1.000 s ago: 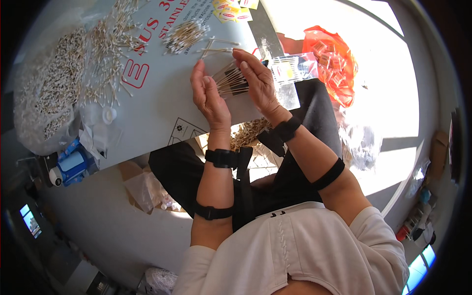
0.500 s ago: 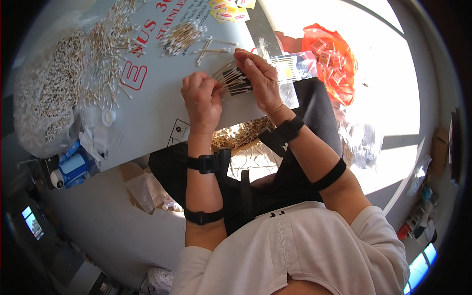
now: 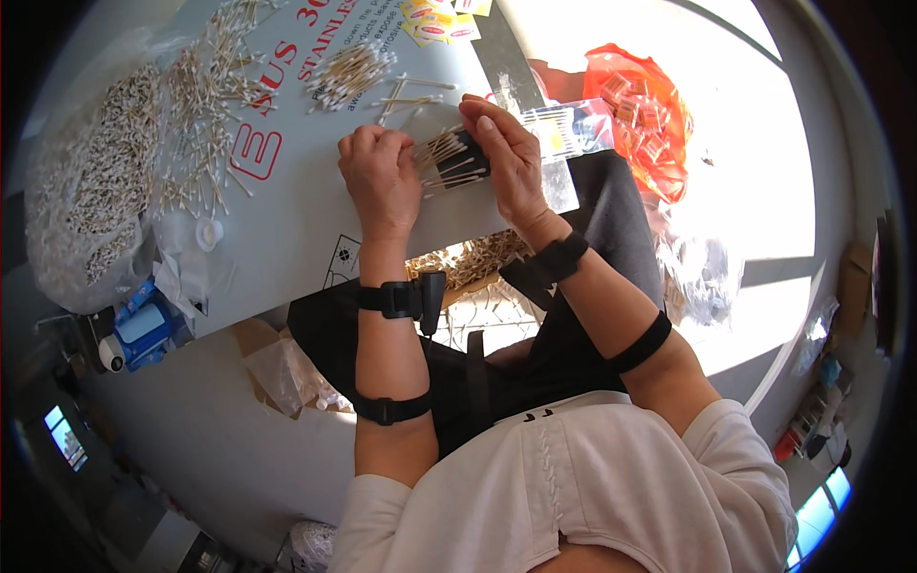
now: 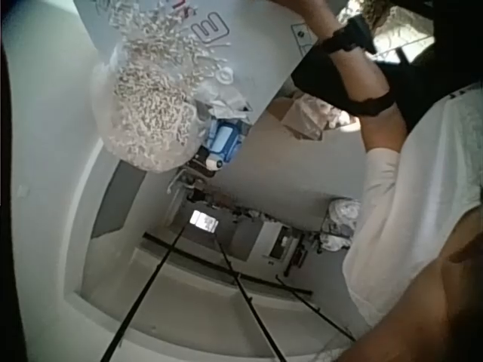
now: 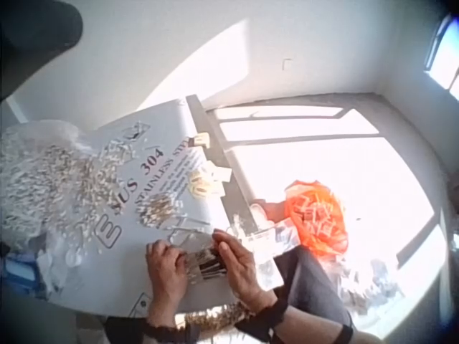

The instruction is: Picking up individual cotton swabs from a bulk pile, aligning them on a template, and placing them into small plastic bags.

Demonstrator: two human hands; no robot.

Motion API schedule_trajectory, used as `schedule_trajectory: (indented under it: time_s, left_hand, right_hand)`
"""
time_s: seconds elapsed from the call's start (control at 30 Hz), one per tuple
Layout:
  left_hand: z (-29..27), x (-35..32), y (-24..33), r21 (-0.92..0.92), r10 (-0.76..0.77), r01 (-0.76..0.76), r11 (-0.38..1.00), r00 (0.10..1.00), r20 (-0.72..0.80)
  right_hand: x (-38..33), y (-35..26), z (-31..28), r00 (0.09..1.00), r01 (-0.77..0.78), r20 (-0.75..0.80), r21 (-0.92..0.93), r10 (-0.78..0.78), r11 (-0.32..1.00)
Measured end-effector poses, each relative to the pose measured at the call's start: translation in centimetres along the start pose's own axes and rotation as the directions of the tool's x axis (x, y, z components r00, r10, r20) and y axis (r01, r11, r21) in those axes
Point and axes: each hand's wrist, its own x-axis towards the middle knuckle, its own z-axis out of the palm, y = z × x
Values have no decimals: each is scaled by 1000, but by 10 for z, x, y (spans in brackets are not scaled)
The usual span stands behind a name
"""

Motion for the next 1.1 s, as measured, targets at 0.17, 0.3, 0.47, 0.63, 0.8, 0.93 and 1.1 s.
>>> schedule_trajectory:
  time_s: [0.17,0.3,0.47,0.63,0.8,0.93,1.1]
  left_hand:
    - [-7,-10,16,-19,-13,13,1000,1000,24]
    - [-8,-13,15,33,-50,48,998,996,73]
    - [-6,-11,9,45,-47,44,998,995,86]
    - [-3,-6,2,-18,-75,76,997,994,74]
    - [-10,2,1,22,-80,78,997,982,173]
    - [-19,5,5,101,-36,20,995,988,153]
    - [-39,-6,14,-88,-94,108,990,984,148]
  right_hand:
    - [1,-1,-4,999,-35,12,-51,36,998]
    - [2,-1,-4,997,-64,29,-69,66,996]
    - [1,-3,-3,997,-66,25,-55,67,996]
    - [1,-3,-3,996,-85,32,-37,86,996]
    - [3,0,-3,999,-30,28,-30,30,999]
    - [5,-6,-3,980,178,160,-456,-116,872]
    - [11,-9,-7,990,104,131,-471,-47,876]
